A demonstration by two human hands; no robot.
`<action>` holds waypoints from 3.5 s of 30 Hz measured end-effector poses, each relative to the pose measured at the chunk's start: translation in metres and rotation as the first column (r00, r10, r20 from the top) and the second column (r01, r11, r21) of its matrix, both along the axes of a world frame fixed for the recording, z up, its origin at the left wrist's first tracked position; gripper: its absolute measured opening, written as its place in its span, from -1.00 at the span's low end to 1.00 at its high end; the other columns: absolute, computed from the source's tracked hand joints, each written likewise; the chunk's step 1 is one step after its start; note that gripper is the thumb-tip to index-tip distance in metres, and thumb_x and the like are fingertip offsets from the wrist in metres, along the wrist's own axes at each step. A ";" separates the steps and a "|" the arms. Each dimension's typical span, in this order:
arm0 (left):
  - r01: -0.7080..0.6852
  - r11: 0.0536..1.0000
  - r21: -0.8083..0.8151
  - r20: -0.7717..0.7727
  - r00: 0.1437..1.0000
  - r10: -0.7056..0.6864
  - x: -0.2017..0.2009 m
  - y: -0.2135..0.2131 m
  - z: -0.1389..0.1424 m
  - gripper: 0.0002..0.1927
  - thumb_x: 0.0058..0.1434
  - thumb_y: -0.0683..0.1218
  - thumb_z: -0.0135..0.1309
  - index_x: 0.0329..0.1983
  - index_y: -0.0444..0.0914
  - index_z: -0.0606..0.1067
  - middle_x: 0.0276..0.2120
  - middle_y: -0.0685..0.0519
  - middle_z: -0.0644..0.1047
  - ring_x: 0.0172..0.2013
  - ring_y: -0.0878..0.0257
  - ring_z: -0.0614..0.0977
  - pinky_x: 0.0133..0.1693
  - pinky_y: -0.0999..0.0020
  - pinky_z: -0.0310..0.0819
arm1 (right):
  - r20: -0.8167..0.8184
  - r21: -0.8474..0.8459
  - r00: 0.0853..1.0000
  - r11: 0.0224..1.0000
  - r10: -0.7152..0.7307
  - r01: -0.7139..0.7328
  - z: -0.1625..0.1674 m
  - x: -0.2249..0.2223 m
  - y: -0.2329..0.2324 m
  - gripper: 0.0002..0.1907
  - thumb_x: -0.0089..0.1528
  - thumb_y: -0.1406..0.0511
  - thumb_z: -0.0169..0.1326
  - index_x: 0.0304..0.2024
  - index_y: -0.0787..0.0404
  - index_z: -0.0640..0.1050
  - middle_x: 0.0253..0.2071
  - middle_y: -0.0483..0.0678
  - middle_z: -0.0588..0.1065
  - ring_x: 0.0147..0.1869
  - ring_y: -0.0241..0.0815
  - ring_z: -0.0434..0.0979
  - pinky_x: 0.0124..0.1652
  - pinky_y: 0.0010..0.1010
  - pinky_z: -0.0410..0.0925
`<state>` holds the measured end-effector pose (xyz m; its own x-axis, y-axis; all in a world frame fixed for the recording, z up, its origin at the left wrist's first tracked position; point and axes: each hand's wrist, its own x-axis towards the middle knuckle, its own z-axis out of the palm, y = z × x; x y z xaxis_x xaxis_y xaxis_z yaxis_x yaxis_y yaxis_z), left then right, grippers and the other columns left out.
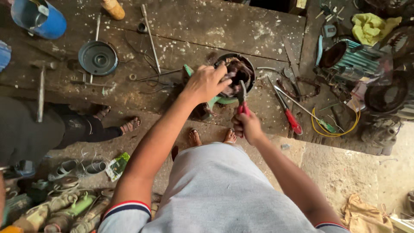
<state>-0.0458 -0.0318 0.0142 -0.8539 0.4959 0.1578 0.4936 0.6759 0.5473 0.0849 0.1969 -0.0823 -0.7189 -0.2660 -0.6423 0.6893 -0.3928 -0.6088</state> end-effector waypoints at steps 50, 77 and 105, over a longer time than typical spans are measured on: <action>-0.539 0.836 0.103 -0.367 0.761 0.535 0.125 0.044 0.043 -0.77 0.29 -0.10 0.22 -0.04 -0.24 0.54 0.01 -0.04 0.51 0.10 -0.04 0.47 0.13 0.00 0.35 | -0.163 0.833 0.738 -0.310 0.654 0.459 -0.028 0.009 0.276 -0.39 0.16 0.17 0.23 0.25 0.18 0.47 0.12 0.25 0.42 0.16 0.32 0.40 0.05 0.09 0.33; 0.268 0.883 -0.385 -0.324 0.857 -0.401 0.017 -0.071 0.010 -0.13 0.27 0.56 -0.16 0.14 -0.26 0.53 0.16 -0.13 0.49 0.21 -0.07 0.48 0.33 0.03 0.22 | -0.250 0.571 0.963 0.787 -0.103 0.233 0.070 0.109 0.199 -0.64 0.38 0.21 0.03 0.15 0.27 0.51 -0.28 -0.20 0.41 -0.45 -0.44 0.28 -0.49 -0.58 0.15; -0.289 0.943 -0.167 -0.380 0.901 0.209 0.166 0.029 -0.011 -0.23 0.25 0.58 -0.25 -0.29 -0.20 0.45 -0.28 -0.03 0.41 -0.25 0.02 0.44 -0.22 0.09 0.29 | -0.312 0.945 0.526 0.199 0.791 0.261 0.215 0.086 0.074 -0.66 0.25 0.29 0.20 0.10 0.04 0.62 -0.20 -0.04 0.52 -0.34 -0.12 0.56 -0.35 -0.31 0.43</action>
